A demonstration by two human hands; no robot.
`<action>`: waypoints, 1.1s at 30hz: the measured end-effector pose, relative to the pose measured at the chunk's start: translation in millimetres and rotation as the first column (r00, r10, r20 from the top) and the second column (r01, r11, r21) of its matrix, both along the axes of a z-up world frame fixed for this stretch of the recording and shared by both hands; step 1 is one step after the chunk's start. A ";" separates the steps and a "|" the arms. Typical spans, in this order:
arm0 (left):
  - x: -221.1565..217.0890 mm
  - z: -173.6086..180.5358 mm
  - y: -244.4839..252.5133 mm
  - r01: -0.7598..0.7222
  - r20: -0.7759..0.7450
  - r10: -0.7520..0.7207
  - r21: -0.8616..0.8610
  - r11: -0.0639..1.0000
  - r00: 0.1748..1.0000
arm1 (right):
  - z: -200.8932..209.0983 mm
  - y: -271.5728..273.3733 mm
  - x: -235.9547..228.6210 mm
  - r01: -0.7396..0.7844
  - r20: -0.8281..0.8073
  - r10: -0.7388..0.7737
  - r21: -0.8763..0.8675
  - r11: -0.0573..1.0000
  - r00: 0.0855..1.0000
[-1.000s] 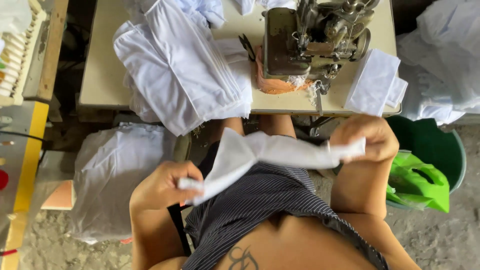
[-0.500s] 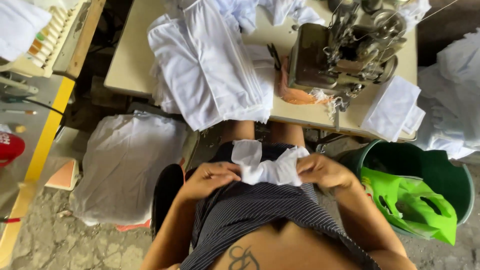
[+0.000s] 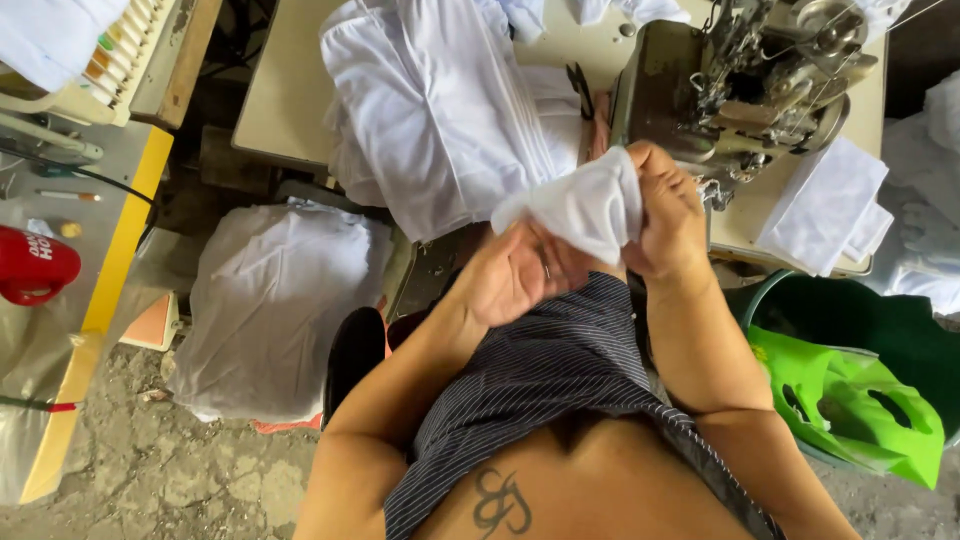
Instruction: A worker in a sewing factory handles and prepares white fabric pieces, possibly turning them inside out or inspecting them at a sewing machine station.
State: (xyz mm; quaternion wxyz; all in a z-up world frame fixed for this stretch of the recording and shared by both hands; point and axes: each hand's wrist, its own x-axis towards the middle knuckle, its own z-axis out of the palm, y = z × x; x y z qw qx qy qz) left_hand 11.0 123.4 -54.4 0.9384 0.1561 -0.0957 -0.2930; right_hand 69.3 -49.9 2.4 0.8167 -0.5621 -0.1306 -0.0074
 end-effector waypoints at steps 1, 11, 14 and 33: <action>10.2 13.0 -0.2 -0.219 -0.087 0.217 -0.015 0.976 0.972 | 5.7 1.9 1.7 0.067 -0.011 -0.068 -0.040 0.997 0.998; 9.1 -57.7 8.9 -0.350 -0.028 0.423 0.512 0.784 0.906 | 5.5 12.7 -27.3 -0.029 -0.128 0.020 -0.067 0.997 0.992; -16.9 -39.4 -18.1 0.150 -0.197 -0.067 0.446 0.882 0.978 | -5.2 13.9 -12.0 0.037 -0.178 -0.034 0.014 0.999 0.983; -18.1 45.3 87.0 -0.801 0.267 0.756 0.209 0.561 0.598 | 43.7 -26.4 -1.4 0.275 0.454 -0.141 -0.243 0.930 0.880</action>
